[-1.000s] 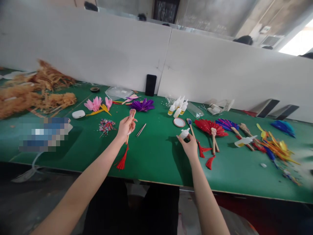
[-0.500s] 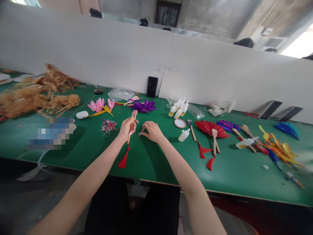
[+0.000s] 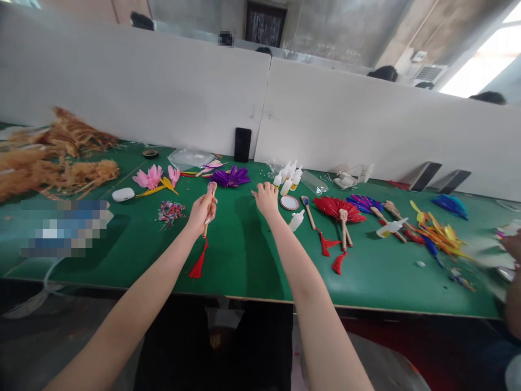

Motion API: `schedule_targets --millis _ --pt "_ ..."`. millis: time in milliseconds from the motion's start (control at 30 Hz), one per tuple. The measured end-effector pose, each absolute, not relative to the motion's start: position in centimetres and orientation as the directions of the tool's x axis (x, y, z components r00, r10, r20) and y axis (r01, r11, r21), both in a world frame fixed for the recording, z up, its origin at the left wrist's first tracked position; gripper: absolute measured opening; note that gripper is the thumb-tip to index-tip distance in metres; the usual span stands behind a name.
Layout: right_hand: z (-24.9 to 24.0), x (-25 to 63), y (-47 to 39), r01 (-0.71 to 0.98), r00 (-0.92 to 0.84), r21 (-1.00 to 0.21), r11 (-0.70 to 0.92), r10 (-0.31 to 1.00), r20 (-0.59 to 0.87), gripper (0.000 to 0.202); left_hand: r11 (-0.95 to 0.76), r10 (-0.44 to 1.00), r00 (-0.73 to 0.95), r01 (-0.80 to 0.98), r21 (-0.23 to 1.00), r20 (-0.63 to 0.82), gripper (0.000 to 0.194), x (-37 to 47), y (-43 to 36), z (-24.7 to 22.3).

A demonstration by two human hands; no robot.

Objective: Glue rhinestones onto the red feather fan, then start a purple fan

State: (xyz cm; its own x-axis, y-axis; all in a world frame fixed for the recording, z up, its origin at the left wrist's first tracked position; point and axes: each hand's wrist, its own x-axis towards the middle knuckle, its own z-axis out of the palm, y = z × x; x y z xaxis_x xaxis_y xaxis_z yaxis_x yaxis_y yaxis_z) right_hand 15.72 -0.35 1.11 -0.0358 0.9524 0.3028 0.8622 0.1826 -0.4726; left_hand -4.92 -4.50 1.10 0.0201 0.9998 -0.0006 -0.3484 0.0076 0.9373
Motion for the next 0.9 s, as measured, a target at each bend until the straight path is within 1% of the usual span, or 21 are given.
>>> schedule_targets --millis 67,100,167,233,300,367,500,633,767,833,900 --pt "2.0 14.9 -1.7 0.789 -0.044 -0.583 0.195 0.964 0.262 0.042 -0.004 1.000 0.008 -0.329 0.944 0.006 0.043 -4.9 -4.6 1.2" --pt "2.1 14.2 -2.6 0.739 -0.087 -0.640 0.211 0.972 0.219 0.048 -0.007 1.000 0.007 -0.316 0.949 0.010 0.043 -4.8 -4.7 1.2" --pt "1.8 12.6 -4.9 0.612 -0.252 -0.755 0.236 0.963 0.098 0.056 -0.008 0.999 0.028 -0.283 0.959 0.017 0.043 -4.3 -5.2 1.2" --pt "1.0 11.1 -7.2 0.480 -0.426 -0.849 0.219 0.905 -0.007 0.054 -0.002 0.997 0.070 -0.245 0.970 0.020 0.044 -3.5 -5.9 1.2" --pt "0.2 10.3 -8.9 0.365 -0.500 -0.917 0.163 0.865 -0.045 0.058 0.006 0.994 0.104 -0.217 0.976 0.017 0.045 -2.6 -6.5 1.1" --pt "-0.3 10.0 -9.9 0.262 -0.521 -0.959 0.106 0.852 -0.048 0.060 0.016 0.994 0.111 -0.211 0.977 0.008 0.046 -1.9 -6.9 1.2" --pt "-0.5 9.8 -10.4 0.112 -0.533 -0.994 0.006 0.845 -0.055 0.054 0.037 0.997 0.073 -0.229 0.973 -0.020 0.049 -1.2 -6.9 1.8" --pt "-0.7 9.3 -11.0 0.034 -0.530 -0.994 -0.104 0.842 -0.106 0.048 0.038 0.999 0.030 -0.204 0.978 -0.032 0.049 -1.0 -7.1 2.2" --pt "-0.7 9.2 -11.5 -0.016 -0.562 -0.984 -0.180 0.815 -0.140 0.046 0.064 0.992 0.121 -0.149 0.987 -0.046 0.048 -1.0 -7.1 2.2" --pt "-0.5 9.3 -11.6 -0.030 -0.577 -0.978 -0.208 0.803 -0.153 0.046 0.046 0.987 0.157 -0.155 0.987 -0.021 0.048 -1.1 -6.8 2.2" --pt "-0.4 9.6 -11.5 -0.040 -0.583 -0.970 -0.238 0.794 -0.171 0.047 -0.004 0.989 0.142 -0.150 0.989 0.026 0.052 -1.4 -6.4 2.2"
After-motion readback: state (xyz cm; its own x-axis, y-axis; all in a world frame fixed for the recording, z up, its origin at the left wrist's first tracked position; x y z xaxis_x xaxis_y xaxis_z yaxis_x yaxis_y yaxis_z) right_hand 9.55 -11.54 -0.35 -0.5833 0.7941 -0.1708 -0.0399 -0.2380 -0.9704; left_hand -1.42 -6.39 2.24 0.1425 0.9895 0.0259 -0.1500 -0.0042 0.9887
